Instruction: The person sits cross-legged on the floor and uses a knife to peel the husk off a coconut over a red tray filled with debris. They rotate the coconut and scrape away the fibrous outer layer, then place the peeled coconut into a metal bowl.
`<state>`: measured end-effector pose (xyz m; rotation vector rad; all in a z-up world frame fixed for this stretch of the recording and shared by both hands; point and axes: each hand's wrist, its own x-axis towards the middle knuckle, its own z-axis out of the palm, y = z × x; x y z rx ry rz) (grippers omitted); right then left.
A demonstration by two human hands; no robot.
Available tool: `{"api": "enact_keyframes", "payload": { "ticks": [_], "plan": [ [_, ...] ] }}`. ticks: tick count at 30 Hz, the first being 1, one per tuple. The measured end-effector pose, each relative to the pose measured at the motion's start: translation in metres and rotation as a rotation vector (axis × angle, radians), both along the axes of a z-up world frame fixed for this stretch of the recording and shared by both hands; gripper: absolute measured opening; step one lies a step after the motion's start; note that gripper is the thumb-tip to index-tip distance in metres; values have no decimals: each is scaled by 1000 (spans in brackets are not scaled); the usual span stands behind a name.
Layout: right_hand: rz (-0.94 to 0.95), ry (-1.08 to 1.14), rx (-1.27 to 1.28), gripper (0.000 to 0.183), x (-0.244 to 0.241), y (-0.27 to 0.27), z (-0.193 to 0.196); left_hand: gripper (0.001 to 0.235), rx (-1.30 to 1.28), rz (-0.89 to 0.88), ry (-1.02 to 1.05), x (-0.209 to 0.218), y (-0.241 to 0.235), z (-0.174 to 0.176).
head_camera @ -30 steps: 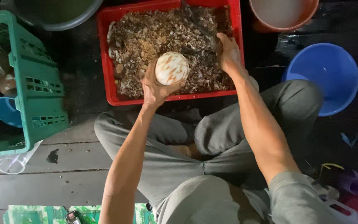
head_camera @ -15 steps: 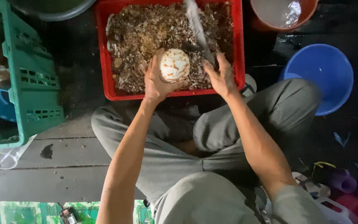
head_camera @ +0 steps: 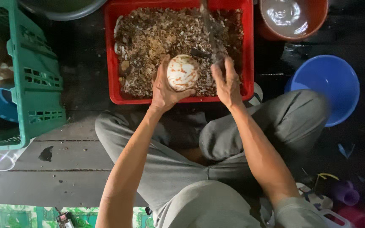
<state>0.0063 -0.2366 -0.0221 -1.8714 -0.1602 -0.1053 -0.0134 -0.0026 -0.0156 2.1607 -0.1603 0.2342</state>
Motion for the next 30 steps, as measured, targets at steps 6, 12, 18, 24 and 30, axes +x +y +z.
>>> {"api": "enact_keyframes", "payload": {
  "ticks": [6, 12, 18, 24, 30],
  "plan": [
    [-25, -68, -138, 30, -6, 9, 12, 108, -373, 16, 131, 1, -6, 5],
    [31, -133, -61, 26, -4, 13, 4, 92, -225, 65, 39, 2, -8, 14],
    [63, 97, 178, 28, 6, 21, -8, 116, 82, 131, -109, 4, -11, 17],
    [36, 79, -4, 26, 4, 16, -6, 109, -167, 148, 15, 1, -17, 20],
    [-41, -153, -268, 38, 5, 15, -13, 109, -163, 247, -38, 6, -18, 22]
  ]
}}
